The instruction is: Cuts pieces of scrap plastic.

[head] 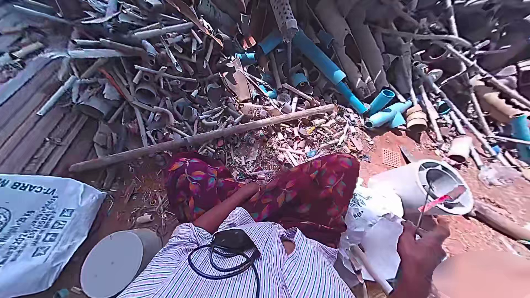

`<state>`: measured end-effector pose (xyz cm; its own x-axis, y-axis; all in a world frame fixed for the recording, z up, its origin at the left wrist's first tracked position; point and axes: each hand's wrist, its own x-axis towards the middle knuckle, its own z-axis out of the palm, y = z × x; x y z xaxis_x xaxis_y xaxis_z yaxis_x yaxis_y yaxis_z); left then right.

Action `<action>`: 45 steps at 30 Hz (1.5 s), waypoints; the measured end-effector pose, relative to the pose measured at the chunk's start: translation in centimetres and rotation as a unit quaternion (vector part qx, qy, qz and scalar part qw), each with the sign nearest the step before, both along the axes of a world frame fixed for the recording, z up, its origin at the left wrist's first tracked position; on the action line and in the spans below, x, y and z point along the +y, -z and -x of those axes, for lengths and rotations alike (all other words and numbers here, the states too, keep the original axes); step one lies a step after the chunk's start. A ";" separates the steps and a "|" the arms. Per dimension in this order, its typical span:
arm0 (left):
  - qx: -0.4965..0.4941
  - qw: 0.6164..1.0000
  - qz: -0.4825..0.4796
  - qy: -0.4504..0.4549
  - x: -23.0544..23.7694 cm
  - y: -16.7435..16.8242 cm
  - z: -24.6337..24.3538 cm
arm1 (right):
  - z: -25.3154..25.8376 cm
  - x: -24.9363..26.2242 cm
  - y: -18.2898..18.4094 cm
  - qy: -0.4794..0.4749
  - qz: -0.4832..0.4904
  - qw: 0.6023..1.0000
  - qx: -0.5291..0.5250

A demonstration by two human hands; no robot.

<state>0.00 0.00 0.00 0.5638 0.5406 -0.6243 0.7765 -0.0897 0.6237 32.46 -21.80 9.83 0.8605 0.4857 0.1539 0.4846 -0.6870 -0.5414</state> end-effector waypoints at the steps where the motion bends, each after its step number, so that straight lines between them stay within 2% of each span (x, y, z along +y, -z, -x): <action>1: -0.001 0.999 -0.010 0.033 0.3 1.2 -0.3 | -0.3 0.0 -0.5 -0.003 -0.013 1.000 -0.013; 3: 0.064 0.993 0.002 0.104 1.4 2.1 -2.1 | -0.8 0.7 -1.8 -0.026 -0.041 0.998 -0.043; 4: 0.097 0.989 0.023 0.105 1.7 1.8 -3.0 | -1.0 1.4 -2.7 -0.036 -0.046 0.996 -0.063; 7: 0.118 0.989 0.074 0.050 2.0 -2.4 -3.8 | -1.1 5.1 -4.9 -0.109 -0.081 0.985 -0.111; 9: 0.105 0.992 0.065 0.041 2.4 -2.0 -4.1 | 0.1 8.6 -5.3 -0.164 -0.090 0.975 -0.115; 12: 0.089 0.995 0.040 0.023 2.5 -0.2 -4.5 | 2.9 15.7 -4.6 -0.260 -0.044 0.963 -0.060; 16: 0.121 0.987 0.078 0.076 4.0 -3.4 -5.4 | 5.9 27.6 -1.3 -0.394 0.118 0.911 0.017; 18: 0.111 0.983 0.081 0.123 4.9 -3.3 -5.9 | 7.5 33.3 2.3 -0.464 0.258 0.847 0.029; 20: 0.094 0.979 0.098 0.155 5.8 -2.5 -6.5 | 9.4 37.2 7.5 -0.532 0.399 0.747 0.027; 22: 0.092 0.971 0.132 0.176 6.7 -1.7 -7.1 | 11.2 38.5 13.5 -0.581 0.512 0.632 0.022; 24: 0.086 0.965 0.165 0.184 7.8 -1.3 -7.4 | 12.6 38.1 19.0 -0.614 0.578 0.537 0.018; 27: 0.069 0.961 0.209 0.168 9.3 -0.9 -7.0 | 14.2 36.4 23.5 -0.633 0.635 0.442 0.020; 30: 0.060 0.957 0.240 0.154 10.4 -0.5 -6.4 | 15.5 35.4 24.5 -0.649 0.655 0.385 0.038; 33: 0.065 0.952 0.259 0.150 11.2 -0.3 -6.1 | 16.7 35.4 25.3 -0.652 0.664 0.364 0.037; 39: 0.071 0.950 0.269 0.144 11.4 0.0 -6.1 | 17.1 37.3 28.0 -0.633 0.660 0.402 0.041; 45: 0.067 0.952 0.261 0.148 11.1 0.0 -6.5 | 16.9 35.2 28.1 -0.648 0.666 0.369 0.015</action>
